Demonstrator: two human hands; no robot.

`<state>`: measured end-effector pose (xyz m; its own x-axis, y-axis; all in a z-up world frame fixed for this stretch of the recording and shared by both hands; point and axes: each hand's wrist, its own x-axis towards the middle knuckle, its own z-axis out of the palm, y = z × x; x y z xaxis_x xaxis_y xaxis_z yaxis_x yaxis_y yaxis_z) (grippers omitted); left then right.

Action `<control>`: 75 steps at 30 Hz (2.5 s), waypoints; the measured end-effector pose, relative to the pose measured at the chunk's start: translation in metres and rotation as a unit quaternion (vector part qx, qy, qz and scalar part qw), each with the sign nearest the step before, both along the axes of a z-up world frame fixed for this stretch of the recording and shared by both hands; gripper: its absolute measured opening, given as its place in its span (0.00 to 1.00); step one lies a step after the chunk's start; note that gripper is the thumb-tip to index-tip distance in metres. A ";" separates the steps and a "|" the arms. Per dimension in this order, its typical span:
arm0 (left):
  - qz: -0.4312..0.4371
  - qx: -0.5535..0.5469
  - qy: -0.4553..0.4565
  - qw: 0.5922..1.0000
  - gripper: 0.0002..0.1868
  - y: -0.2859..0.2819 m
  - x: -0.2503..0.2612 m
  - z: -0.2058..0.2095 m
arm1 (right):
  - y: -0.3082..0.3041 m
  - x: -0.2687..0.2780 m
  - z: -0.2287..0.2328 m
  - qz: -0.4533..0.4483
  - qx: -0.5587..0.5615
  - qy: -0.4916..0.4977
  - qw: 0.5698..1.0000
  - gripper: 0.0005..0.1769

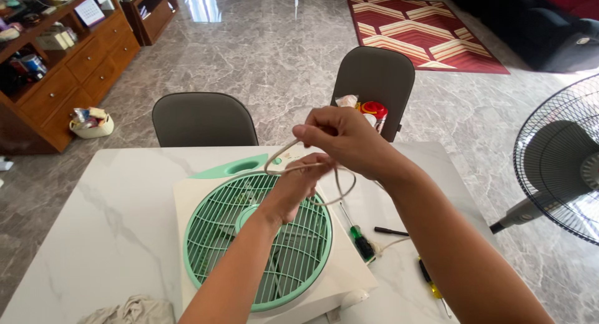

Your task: The person disassembles and reassembles a small electric fan on a table. They use a screwdriver to remove and reinstall the central hub cap, then reattach the front grille and wrap the power cord around the fan body.

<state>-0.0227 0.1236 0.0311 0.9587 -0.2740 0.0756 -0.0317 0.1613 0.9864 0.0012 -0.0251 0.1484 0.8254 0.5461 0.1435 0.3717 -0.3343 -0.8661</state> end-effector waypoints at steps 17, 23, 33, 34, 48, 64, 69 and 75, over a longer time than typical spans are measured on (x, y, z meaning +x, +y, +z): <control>0.050 -0.564 0.123 0.815 0.22 0.120 0.001 -0.006 | -0.009 0.052 -0.137 0.025 -0.069 0.179 0.981 0.26; 0.135 -0.596 0.179 0.771 0.24 0.144 0.002 -0.051 | 0.036 0.054 -0.157 0.101 -0.005 0.292 0.951 0.33; 0.257 -0.412 0.313 0.816 0.22 0.198 -0.017 -0.131 | 0.107 0.025 -0.214 0.129 -0.405 -0.022 0.905 0.47; 0.268 -0.379 0.322 0.825 0.20 0.204 -0.026 -0.136 | 0.107 0.024 -0.220 0.124 -0.375 -0.045 0.917 0.41; 0.458 0.372 0.279 0.758 0.29 0.225 -0.095 -0.170 | 0.077 0.058 -0.273 -0.045 -0.218 -0.066 0.973 0.12; 0.277 0.002 0.456 0.846 0.57 0.236 -0.090 -0.203 | 0.002 0.125 -0.334 -0.201 -0.291 0.249 0.902 0.55; 0.295 0.039 0.461 0.836 0.60 0.235 -0.089 -0.212 | 0.002 0.126 -0.341 -0.153 -0.245 0.372 0.883 0.58; 0.285 0.033 0.447 0.847 0.58 0.240 -0.086 -0.193 | 0.004 0.118 -0.331 -0.133 -0.245 0.275 0.920 0.61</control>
